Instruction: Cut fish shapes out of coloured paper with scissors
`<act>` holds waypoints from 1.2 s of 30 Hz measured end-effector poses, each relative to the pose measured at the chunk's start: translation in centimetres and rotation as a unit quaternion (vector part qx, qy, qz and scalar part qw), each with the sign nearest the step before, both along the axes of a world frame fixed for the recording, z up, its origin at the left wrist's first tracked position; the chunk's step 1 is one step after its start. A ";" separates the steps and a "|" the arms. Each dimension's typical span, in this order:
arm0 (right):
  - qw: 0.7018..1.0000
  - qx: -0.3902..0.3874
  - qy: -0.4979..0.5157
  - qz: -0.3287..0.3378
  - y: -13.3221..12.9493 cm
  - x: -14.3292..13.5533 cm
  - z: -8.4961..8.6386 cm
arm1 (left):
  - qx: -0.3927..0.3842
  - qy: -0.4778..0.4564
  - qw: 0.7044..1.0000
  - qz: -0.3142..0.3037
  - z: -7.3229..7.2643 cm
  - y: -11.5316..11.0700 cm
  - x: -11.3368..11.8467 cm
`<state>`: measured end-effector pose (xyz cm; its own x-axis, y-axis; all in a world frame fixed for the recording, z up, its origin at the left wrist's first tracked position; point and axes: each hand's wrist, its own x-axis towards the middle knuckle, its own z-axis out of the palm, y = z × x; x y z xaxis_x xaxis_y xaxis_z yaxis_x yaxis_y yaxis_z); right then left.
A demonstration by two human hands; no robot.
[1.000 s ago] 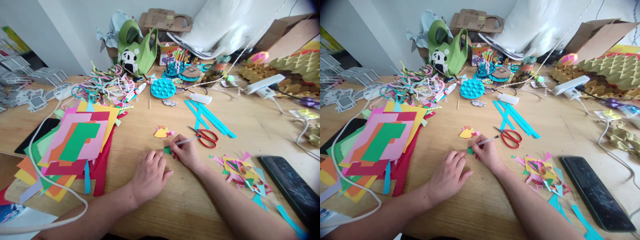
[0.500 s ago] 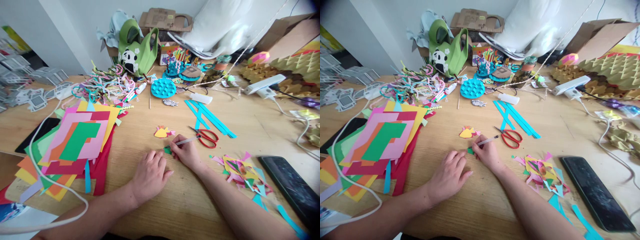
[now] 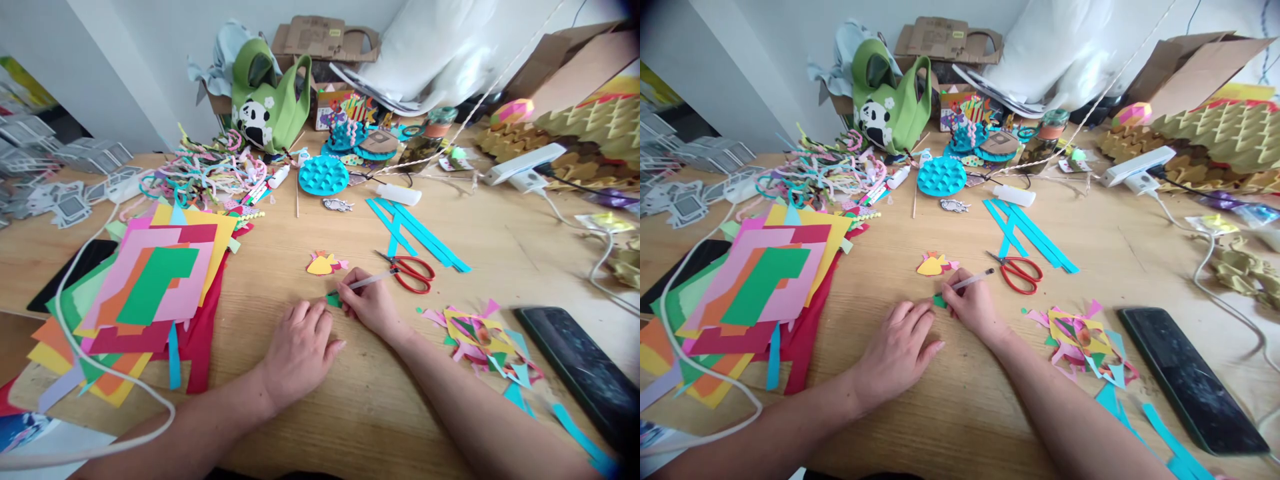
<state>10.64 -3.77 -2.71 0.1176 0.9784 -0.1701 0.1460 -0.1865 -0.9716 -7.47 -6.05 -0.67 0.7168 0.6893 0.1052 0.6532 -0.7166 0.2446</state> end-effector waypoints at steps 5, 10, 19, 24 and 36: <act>1.000 0.002 -0.007 0.000 -0.1 0.0 0.0 | 0.004 0.001 1.000 0.000 0.0 0.0 0.0; 1.000 0.007 -0.005 -0.003 0.0 0.0 0.0 | 0.005 0.002 1.000 -0.001 0.0 0.0 0.0; 1.000 0.015 -0.003 -0.001 0.0 0.1 -0.3 | 0.004 -0.003 1.000 -0.002 -0.1 -0.1 -0.1; 1.000 0.017 -0.004 0.000 0.0 0.1 -0.3 | 0.003 0.000 1.000 -0.001 -0.1 0.0 0.0; 1.000 0.017 -0.004 -0.009 -0.1 0.0 0.0 | 0.001 0.003 1.000 0.003 -0.2 0.0 -0.1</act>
